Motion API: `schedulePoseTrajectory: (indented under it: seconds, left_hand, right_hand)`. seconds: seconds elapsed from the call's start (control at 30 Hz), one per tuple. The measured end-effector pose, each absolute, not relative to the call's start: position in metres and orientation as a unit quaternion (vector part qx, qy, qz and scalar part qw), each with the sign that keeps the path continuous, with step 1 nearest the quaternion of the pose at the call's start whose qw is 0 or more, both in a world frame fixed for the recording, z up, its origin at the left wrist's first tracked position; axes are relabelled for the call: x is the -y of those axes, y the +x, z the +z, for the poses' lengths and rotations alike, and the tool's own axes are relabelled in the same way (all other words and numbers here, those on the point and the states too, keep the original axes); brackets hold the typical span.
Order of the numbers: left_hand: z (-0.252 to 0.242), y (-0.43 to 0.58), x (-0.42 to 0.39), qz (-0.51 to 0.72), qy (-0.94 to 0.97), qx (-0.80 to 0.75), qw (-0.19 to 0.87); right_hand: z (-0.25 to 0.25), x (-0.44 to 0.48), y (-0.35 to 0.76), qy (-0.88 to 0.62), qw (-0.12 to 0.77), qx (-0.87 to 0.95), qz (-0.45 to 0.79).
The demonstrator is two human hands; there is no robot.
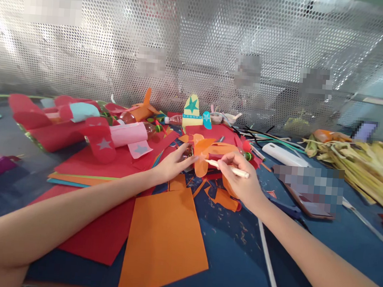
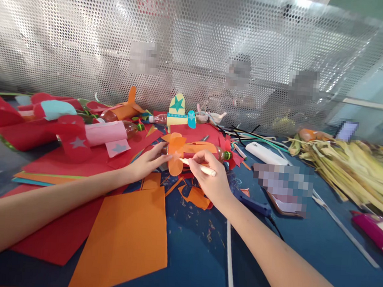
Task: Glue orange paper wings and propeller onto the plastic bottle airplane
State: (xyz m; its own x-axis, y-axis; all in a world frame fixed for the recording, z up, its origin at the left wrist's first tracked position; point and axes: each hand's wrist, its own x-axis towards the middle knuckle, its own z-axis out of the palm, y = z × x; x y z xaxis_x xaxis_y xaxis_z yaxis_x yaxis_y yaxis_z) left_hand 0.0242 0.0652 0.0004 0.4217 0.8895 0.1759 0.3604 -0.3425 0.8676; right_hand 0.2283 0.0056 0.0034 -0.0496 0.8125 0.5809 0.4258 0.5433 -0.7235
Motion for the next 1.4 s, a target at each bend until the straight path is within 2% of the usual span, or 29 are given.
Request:
schedulePoseTrajectory:
  seconds: [1.4]
  left_hand:
    - [-0.0013,0.025,-0.0657,0.347,0.748,-0.41,0.39]
  right_hand:
    - [0.0034,-0.0057,0.2284,-0.447,0.528,0.695,0.195]
